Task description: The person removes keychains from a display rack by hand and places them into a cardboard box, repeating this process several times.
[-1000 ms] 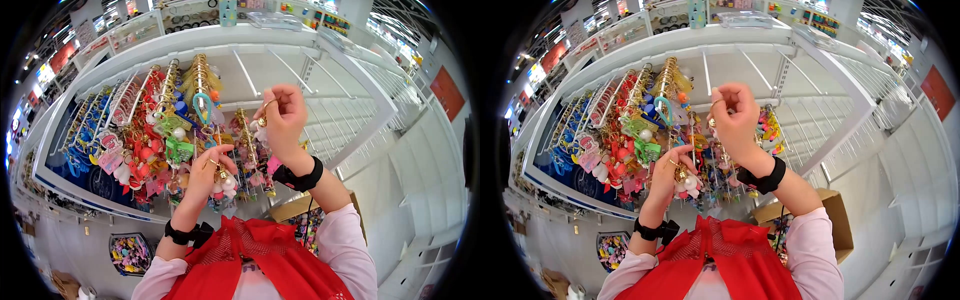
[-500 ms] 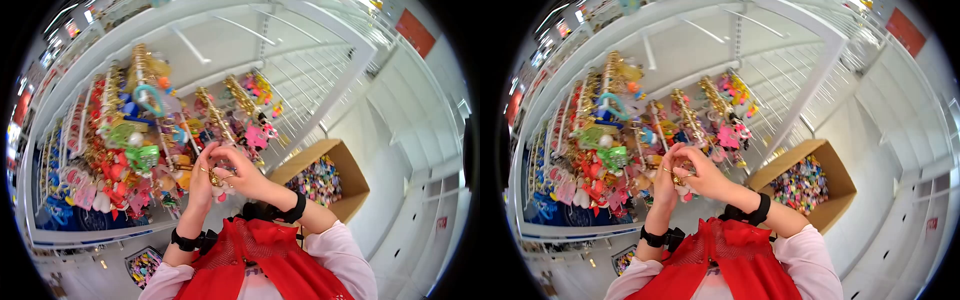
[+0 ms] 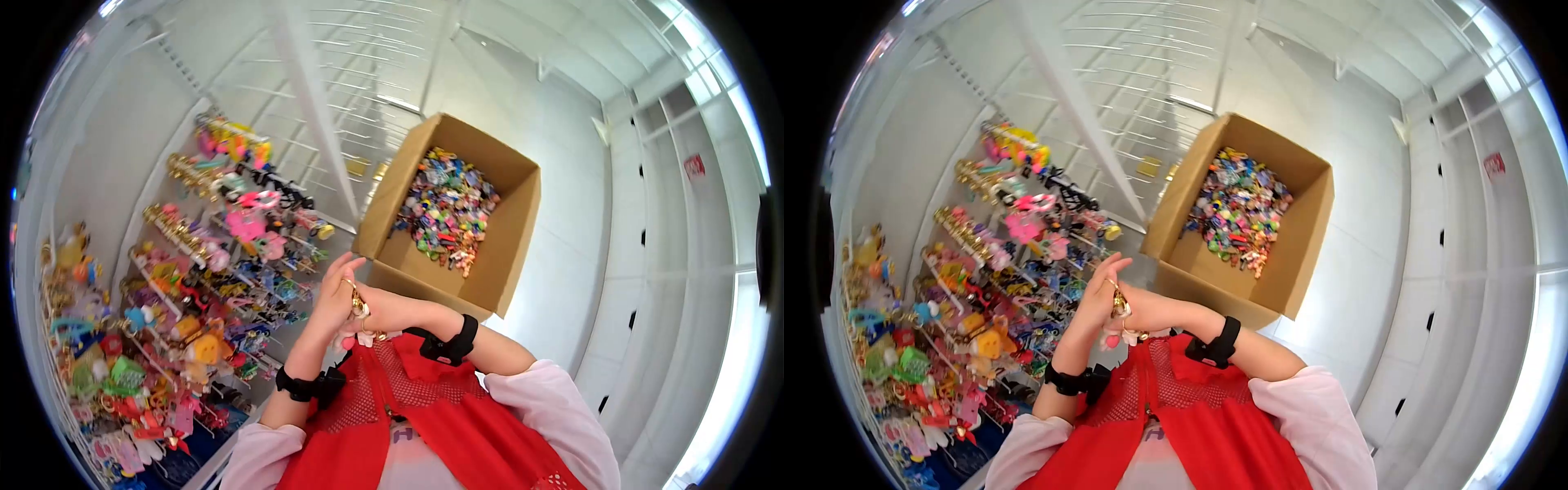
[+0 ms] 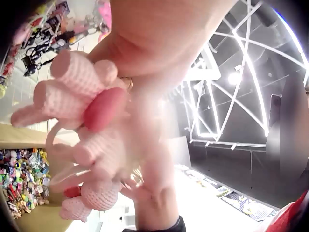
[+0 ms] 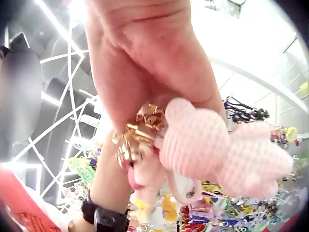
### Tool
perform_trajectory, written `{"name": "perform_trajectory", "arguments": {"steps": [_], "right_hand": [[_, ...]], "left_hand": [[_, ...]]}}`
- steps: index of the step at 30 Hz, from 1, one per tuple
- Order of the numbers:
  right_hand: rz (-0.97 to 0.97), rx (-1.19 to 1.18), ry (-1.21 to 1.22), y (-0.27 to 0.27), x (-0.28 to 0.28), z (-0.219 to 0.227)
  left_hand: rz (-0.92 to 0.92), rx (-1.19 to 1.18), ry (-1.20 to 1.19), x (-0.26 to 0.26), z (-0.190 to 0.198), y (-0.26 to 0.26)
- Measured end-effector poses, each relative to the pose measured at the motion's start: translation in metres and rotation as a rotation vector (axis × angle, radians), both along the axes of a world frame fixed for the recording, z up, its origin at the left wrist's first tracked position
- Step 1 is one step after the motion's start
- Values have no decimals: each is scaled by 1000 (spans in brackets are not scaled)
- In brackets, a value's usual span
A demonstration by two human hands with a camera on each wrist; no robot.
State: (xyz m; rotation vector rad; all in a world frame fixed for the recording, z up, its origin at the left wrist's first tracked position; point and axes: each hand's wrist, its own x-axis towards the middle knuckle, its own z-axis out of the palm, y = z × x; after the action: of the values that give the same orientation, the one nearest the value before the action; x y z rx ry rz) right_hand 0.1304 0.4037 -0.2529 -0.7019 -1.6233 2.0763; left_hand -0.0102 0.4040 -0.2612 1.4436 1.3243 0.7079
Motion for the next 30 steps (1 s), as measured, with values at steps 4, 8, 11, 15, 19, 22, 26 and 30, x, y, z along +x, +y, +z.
{"name": "perform_trajectory", "arguments": {"steps": [4, 8, 11, 15, 19, 22, 26, 30], "right_hand": [[-232, -141, 6, -10, 56, -47], [-489, -737, 298, -11, 122, -76], [-618, -853, 359, -5, 167, -119], [-974, -885, 144, 17, 233, -200], [-1130, -679, -343, 34, 298, -349], [-1057, -355, -971, 37, 331, -472], [-958, -435, -1220, 36, 355, -600], [-861, -540, -1468, 28, 360, -685]], "left_hand": [[-226, -300, -137, 55, -12, 22], [-170, -475, -308, 128, -37, 35], [-77, -419, -288, 186, -82, 40], [114, -395, -156, 224, -155, 58], [100, -195, 135, 214, -236, 53], [40, -231, 502, 202, -287, 44], [-403, -186, 970, 181, -356, 27], [-606, -217, 1021, 174, -386, 14]]}}
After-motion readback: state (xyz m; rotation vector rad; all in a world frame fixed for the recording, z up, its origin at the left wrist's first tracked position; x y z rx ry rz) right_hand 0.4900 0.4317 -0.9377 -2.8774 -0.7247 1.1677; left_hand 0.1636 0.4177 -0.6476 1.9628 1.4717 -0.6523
